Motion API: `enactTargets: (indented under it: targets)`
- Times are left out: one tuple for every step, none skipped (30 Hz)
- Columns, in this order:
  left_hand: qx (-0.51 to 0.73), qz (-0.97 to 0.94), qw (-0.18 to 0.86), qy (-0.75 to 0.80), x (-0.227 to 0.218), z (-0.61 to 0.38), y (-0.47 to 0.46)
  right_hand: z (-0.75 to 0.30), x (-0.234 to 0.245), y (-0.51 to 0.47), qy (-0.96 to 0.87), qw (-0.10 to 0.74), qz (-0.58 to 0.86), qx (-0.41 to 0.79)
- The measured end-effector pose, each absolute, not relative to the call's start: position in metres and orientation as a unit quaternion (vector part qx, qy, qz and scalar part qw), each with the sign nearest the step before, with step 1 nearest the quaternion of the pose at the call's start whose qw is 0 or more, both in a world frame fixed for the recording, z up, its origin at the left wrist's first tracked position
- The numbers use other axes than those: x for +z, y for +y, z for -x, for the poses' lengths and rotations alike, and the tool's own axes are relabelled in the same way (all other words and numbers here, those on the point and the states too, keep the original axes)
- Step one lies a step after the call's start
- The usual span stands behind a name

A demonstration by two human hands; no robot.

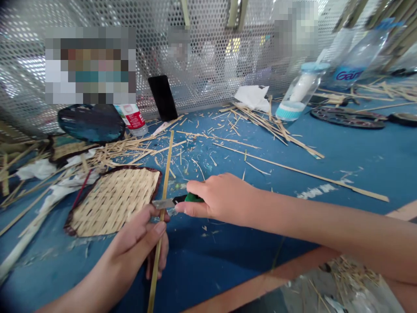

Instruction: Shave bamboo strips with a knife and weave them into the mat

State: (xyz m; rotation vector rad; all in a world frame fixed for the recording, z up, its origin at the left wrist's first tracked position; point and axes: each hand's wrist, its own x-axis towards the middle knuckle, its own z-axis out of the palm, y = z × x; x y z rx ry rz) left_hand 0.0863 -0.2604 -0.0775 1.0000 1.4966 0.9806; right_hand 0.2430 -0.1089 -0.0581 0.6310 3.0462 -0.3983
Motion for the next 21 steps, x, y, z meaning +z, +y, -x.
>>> enactTargets:
  targets:
    - [0.410,-0.421,0.518,0.622,-0.078,-0.086,-0.262,-0.242,-0.060,-0.106,0.973,0.002,-0.198,-0.119]
    - [0.407,-0.424,0.519,0.621,-0.078,-0.086,-0.264,-0.242,-0.061,-0.100,0.973,-0.004,-0.200,-0.114]
    - [0.403,-0.431,0.519,0.618,-0.079,-0.087,-0.266,-0.242,-0.061,-0.091,0.970,-0.017,-0.216,-0.111]
    - [0.400,-0.441,0.519,0.613,-0.080,-0.087,-0.267,-0.244,-0.061,-0.079,0.962,-0.041,-0.248,-0.108]
    - [0.397,-0.446,0.524,0.607,-0.080,-0.087,-0.269,-0.246,-0.059,-0.065,0.948,-0.074,-0.291,-0.104]
    - [0.398,-0.445,0.533,0.600,-0.081,-0.088,-0.269,-0.249,-0.057,-0.051,0.926,-0.112,-0.346,-0.100]
    - [0.404,-0.436,0.544,0.592,-0.081,-0.088,-0.270,-0.252,-0.054,-0.038,0.903,-0.162,-0.387,-0.090]
    - [0.413,-0.422,0.555,0.586,-0.081,-0.088,-0.269,-0.255,-0.050,-0.028,0.892,-0.189,-0.401,-0.087]
    - [0.424,-0.402,0.565,0.583,-0.081,-0.088,-0.268,-0.257,-0.047,-0.024,0.889,-0.204,-0.400,-0.095]
    - [0.431,-0.384,0.572,0.583,-0.081,-0.088,-0.267,-0.258,-0.045,-0.025,0.891,-0.212,-0.386,-0.113]
    - [0.435,-0.374,0.575,0.583,-0.080,-0.088,-0.265,-0.257,-0.044,-0.031,0.901,-0.201,-0.359,-0.139]
    - [0.438,-0.372,0.574,0.583,-0.079,-0.088,-0.264,-0.256,-0.043,-0.042,0.914,-0.176,-0.326,-0.168]
    - [0.438,-0.374,0.571,0.585,-0.079,-0.088,-0.262,-0.254,-0.044,-0.055,0.928,-0.139,-0.289,-0.190]
    - [0.437,-0.378,0.566,0.588,-0.077,-0.088,-0.261,-0.251,-0.046,-0.070,0.941,-0.096,-0.254,-0.202]
    - [0.435,-0.383,0.562,0.590,-0.076,-0.088,-0.260,-0.248,-0.048,-0.084,0.952,-0.053,-0.225,-0.199]
    - [0.432,-0.388,0.558,0.593,-0.075,-0.088,-0.259,-0.246,-0.051,-0.096,0.961,-0.021,-0.209,-0.182]
    - [0.429,-0.389,0.555,0.597,-0.074,-0.088,-0.258,-0.244,-0.053,-0.105,0.966,-0.002,-0.203,-0.162]
    - [0.427,-0.388,0.553,0.600,-0.073,-0.088,-0.258,-0.243,-0.055,-0.110,0.968,0.007,-0.204,-0.143]
    - [0.427,-0.388,0.551,0.603,-0.073,-0.088,-0.258,-0.242,-0.057,-0.112,0.970,0.009,-0.208,-0.129]
    - [0.430,-0.390,0.545,0.605,-0.072,-0.088,-0.259,-0.241,-0.059,-0.109,0.970,0.009,-0.208,-0.123]
    - [0.431,-0.392,0.537,0.610,-0.071,-0.088,-0.260,-0.241,-0.060,-0.103,0.970,0.005,-0.208,-0.123]
